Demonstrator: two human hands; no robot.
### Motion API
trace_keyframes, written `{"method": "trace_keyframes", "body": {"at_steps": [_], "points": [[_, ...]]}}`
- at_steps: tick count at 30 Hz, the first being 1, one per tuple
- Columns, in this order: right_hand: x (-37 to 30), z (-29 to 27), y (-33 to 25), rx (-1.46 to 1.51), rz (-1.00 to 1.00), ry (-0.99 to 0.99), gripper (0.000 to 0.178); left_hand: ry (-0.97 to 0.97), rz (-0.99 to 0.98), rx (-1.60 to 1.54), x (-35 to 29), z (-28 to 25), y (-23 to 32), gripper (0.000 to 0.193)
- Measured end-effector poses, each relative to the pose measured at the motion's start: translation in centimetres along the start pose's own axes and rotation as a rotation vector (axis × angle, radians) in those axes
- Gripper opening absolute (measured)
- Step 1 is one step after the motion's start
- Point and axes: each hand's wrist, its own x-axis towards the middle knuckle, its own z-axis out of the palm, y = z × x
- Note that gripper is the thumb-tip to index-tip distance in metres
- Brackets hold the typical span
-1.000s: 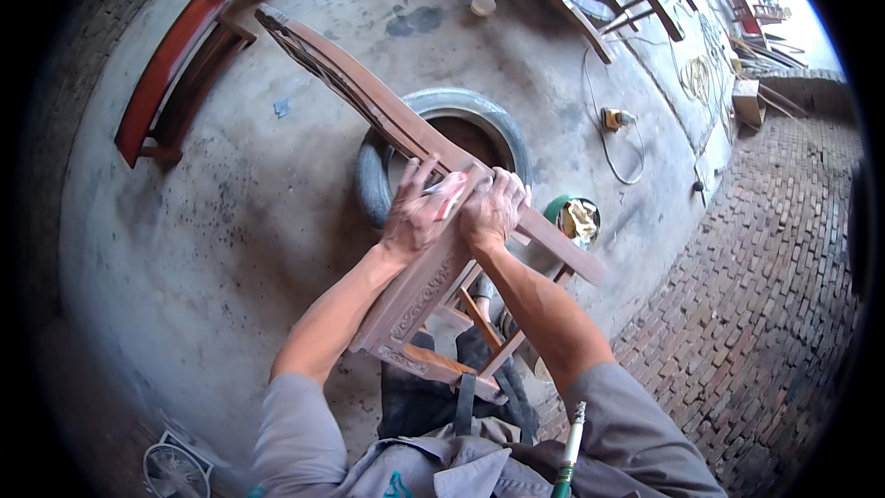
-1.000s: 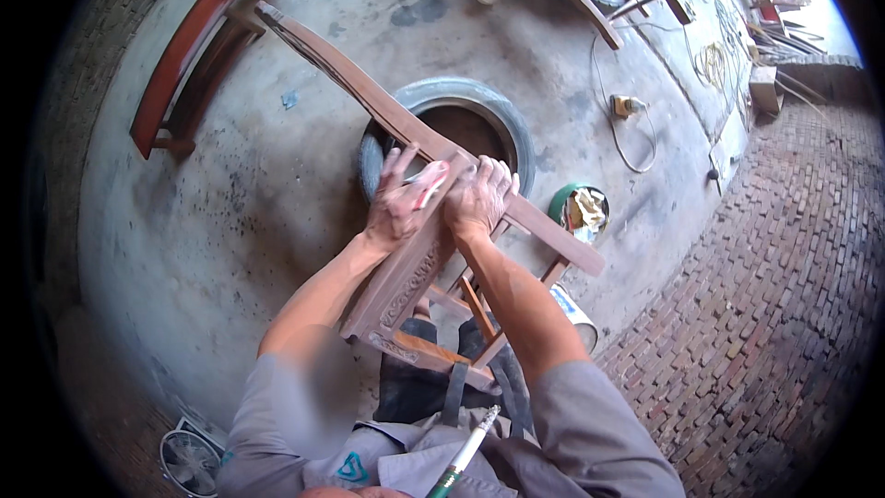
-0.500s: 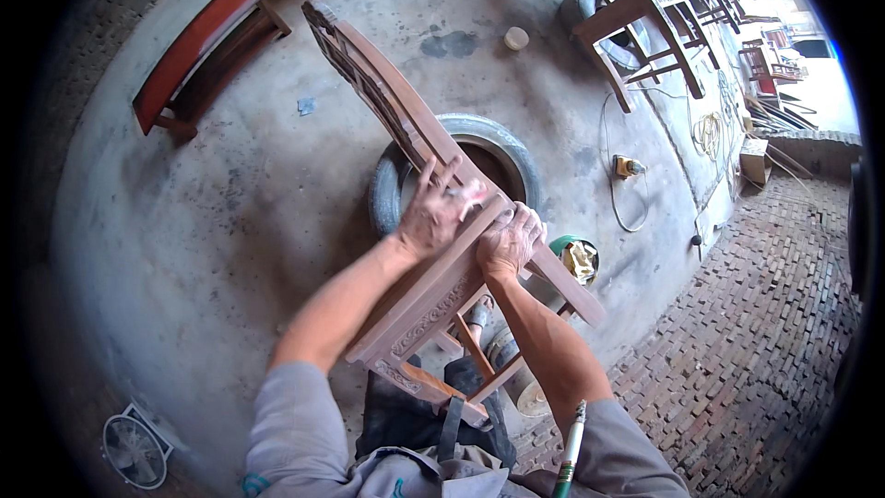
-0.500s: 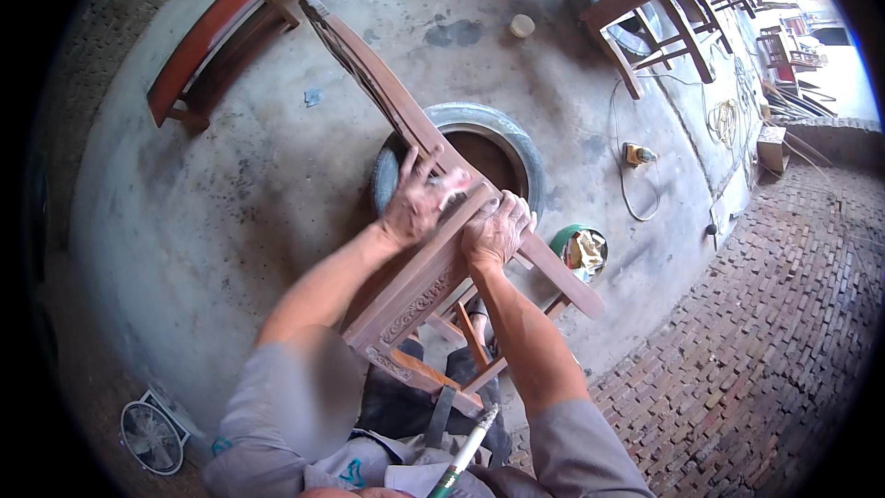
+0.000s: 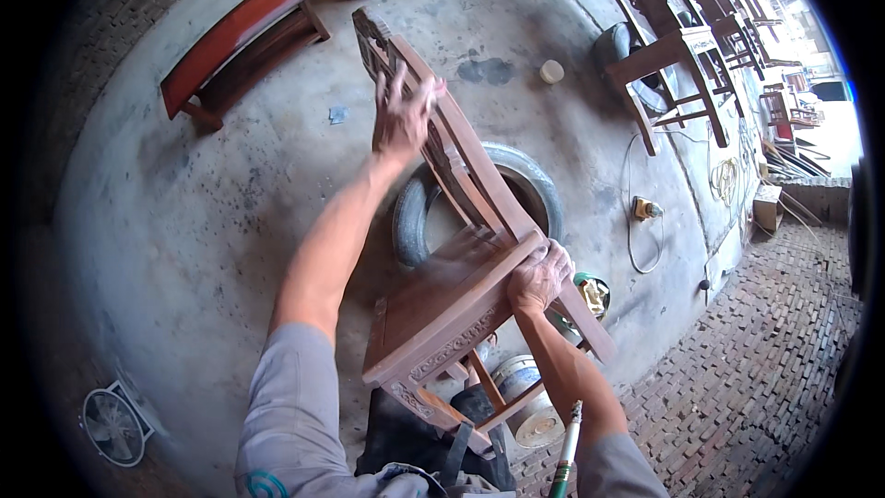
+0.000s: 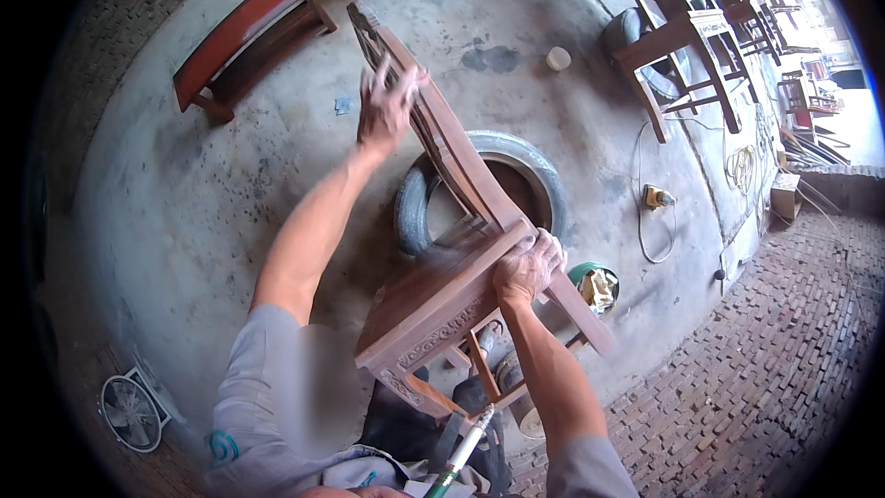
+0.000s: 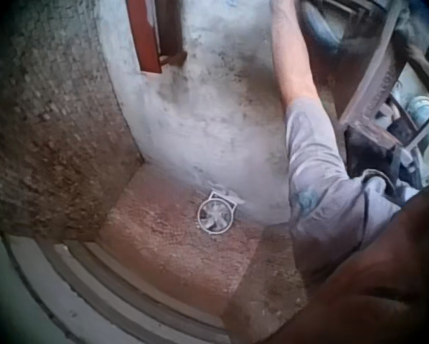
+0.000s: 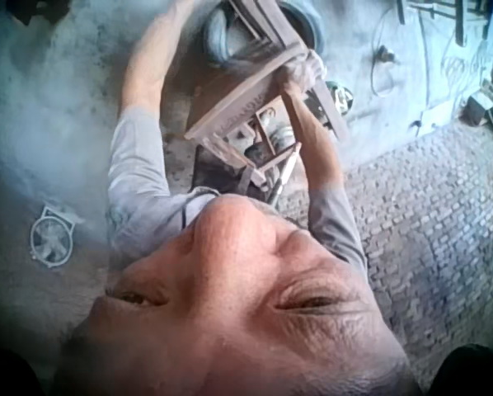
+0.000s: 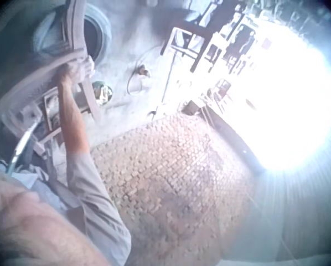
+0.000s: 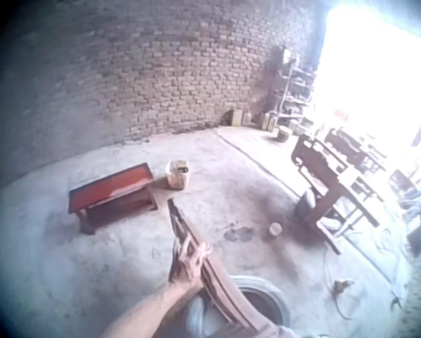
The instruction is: The person sands a wooden chair using a sanding block, focusing on the legs and frame. They reposition the chair multiple times to access different areas and continue sanding until the clip ends.
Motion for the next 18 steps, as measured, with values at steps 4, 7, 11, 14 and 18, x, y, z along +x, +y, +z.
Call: {"method": "trace_keyframes", "body": {"at_steps": [4, 7, 11, 14, 18], "points": [[0.0, 0.2, 0.6, 0.000, 0.014, 0.027, 0.033, -0.056, -0.003, -0.386, -2.5, 0.3, 6.4, 0.036], [0.0, 0.3, 0.9, 0.000, 0.012, 0.036, 0.036, -0.124, 0.142, -0.305, -3.1, 0.6, 6.4, 0.034], [0.1, 0.2, 0.4, 0.032, -0.035, 0.044, 0.035, 0.045, -0.134, 0.075, 4.3, 1.1, -5.1, 0.037], [-0.2, 0.1, 0.4, 0.025, -0.020, 0.030, 0.035, 0.145, -0.203, 0.000, 3.3, 2.6, -2.9, 0.038], [0.2, 0.1, 0.8, 0.025, 0.021, 0.019, 0.035, -0.002, -0.024, -0.152, 0.5, 2.8, -0.5, 0.048]]}}
